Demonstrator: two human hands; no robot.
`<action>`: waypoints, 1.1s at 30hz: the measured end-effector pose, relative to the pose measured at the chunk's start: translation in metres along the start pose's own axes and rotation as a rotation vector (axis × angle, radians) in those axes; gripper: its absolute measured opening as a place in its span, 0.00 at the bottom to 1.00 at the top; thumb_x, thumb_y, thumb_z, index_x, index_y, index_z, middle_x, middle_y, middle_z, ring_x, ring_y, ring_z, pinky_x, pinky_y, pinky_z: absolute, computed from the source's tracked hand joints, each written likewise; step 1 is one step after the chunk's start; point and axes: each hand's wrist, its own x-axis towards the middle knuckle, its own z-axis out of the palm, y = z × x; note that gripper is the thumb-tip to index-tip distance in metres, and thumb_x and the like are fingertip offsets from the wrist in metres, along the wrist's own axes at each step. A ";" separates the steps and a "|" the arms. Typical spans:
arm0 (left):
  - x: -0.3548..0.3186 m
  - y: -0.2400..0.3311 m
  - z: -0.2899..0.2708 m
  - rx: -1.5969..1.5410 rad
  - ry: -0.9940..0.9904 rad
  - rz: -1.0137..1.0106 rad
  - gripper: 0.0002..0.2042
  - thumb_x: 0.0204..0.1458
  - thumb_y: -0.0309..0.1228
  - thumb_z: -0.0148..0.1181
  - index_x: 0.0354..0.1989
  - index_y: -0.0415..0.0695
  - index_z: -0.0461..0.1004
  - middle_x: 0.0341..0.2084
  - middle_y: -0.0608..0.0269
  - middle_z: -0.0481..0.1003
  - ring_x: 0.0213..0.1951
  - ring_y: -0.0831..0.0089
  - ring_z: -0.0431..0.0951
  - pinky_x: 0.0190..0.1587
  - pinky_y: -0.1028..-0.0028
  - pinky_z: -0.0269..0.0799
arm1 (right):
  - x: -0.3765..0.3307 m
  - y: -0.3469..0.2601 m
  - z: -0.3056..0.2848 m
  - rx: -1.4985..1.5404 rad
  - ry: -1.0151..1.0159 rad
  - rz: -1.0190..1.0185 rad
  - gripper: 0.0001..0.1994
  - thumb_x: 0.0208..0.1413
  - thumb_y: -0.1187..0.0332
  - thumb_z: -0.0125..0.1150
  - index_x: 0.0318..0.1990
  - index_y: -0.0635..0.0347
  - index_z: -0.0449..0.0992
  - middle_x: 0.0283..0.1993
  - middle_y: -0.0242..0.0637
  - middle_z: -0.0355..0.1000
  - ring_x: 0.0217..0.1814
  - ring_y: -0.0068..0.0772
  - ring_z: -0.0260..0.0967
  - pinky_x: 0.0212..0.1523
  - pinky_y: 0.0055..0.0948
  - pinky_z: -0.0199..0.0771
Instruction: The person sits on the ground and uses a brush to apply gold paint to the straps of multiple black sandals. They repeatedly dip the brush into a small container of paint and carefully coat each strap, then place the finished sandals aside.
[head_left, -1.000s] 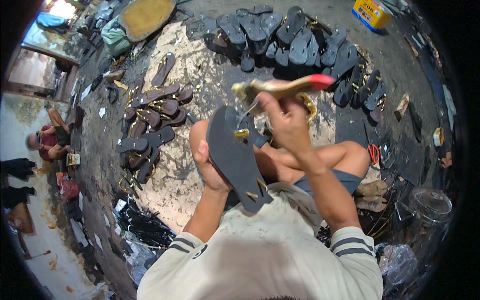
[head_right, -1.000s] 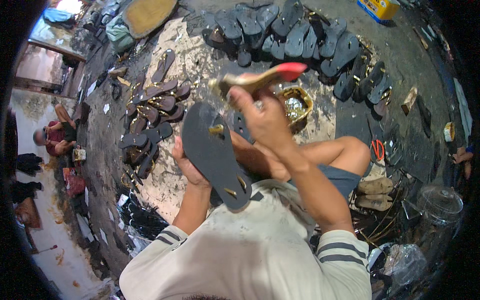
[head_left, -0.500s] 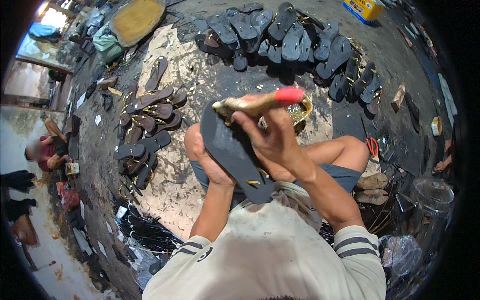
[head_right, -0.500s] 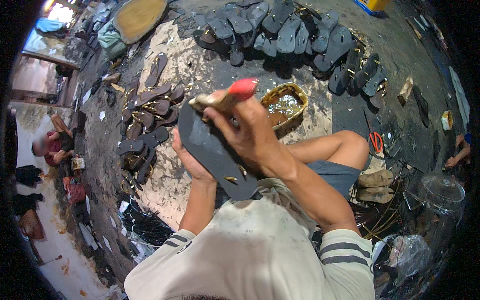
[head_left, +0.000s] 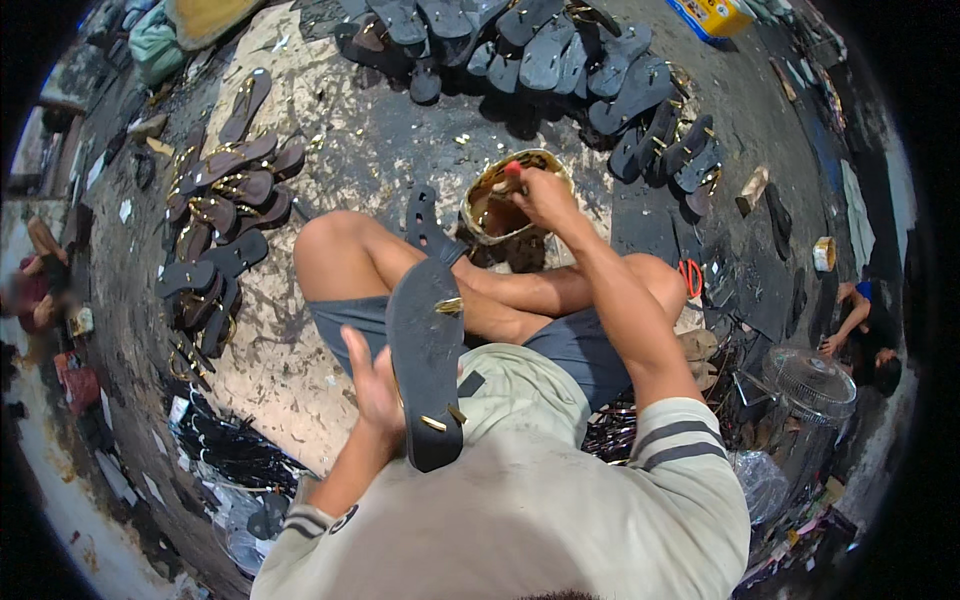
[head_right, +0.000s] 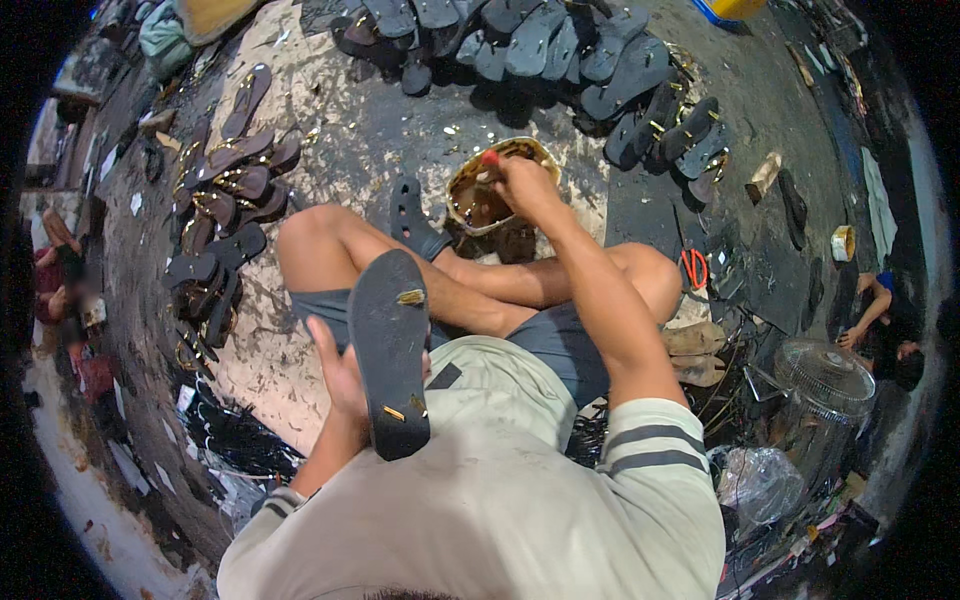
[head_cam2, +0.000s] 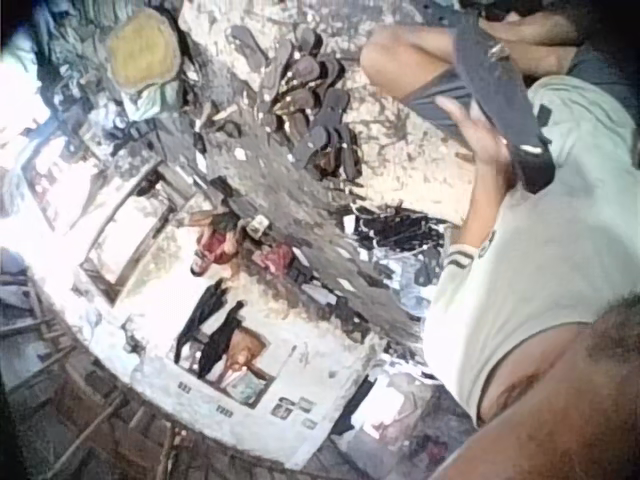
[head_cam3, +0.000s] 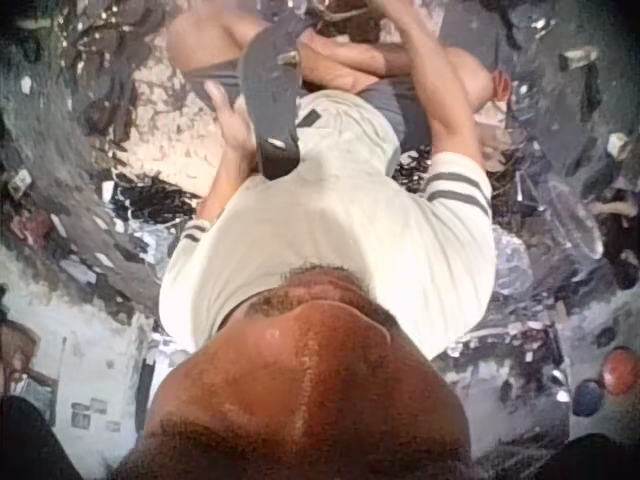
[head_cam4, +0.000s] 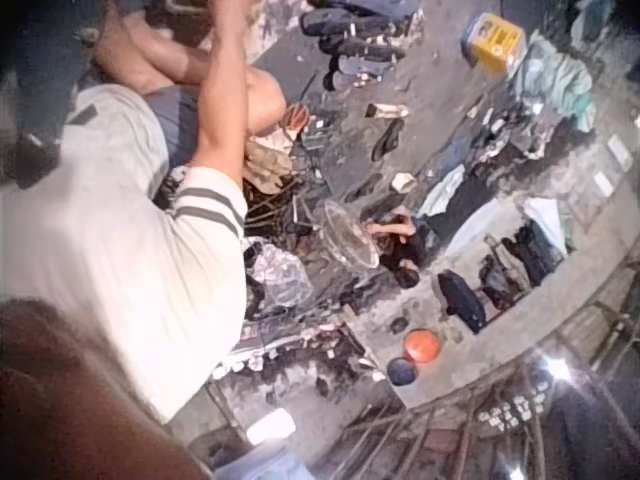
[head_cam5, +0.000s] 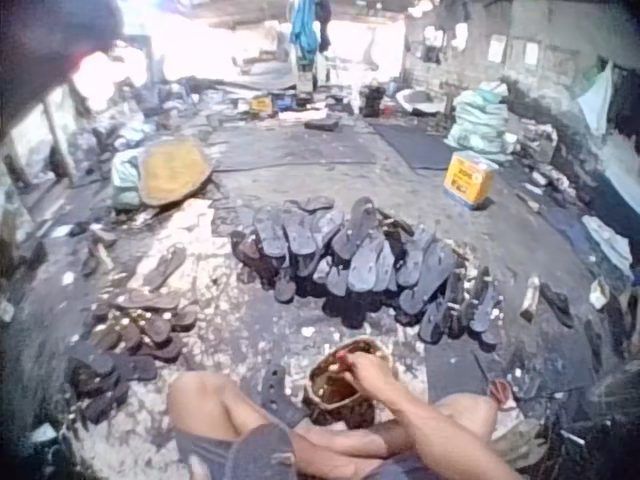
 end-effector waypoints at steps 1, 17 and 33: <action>-0.008 -0.009 -0.002 0.079 -0.010 0.042 0.43 0.55 0.67 0.42 0.64 0.37 0.60 0.47 0.51 0.74 0.41 0.64 0.78 0.44 0.68 0.76 | 0.007 -0.006 -0.001 -0.132 -0.077 0.059 0.15 0.49 0.66 0.66 0.45 0.57 0.79 0.38 0.50 0.77 0.45 0.54 0.74 0.48 0.46 0.73; 0.137 0.057 0.075 0.077 -0.272 0.423 0.26 0.59 0.52 0.50 0.51 0.40 0.70 0.41 0.54 0.76 0.36 0.67 0.78 0.36 0.65 0.79 | -0.068 -0.095 -0.156 0.889 0.608 0.165 0.13 0.61 0.65 0.62 0.46 0.66 0.77 0.40 0.32 0.77 0.39 0.19 0.70 0.42 0.23 0.72; 0.139 0.043 0.096 -0.302 -0.400 0.297 0.26 0.63 0.51 0.45 0.54 0.38 0.70 0.45 0.50 0.77 0.44 0.60 0.80 0.51 0.61 0.77 | -0.011 -0.163 -0.118 0.503 0.564 -0.545 0.12 0.49 0.75 0.67 0.43 0.58 0.76 0.42 0.39 0.75 0.43 0.44 0.73 0.45 0.36 0.72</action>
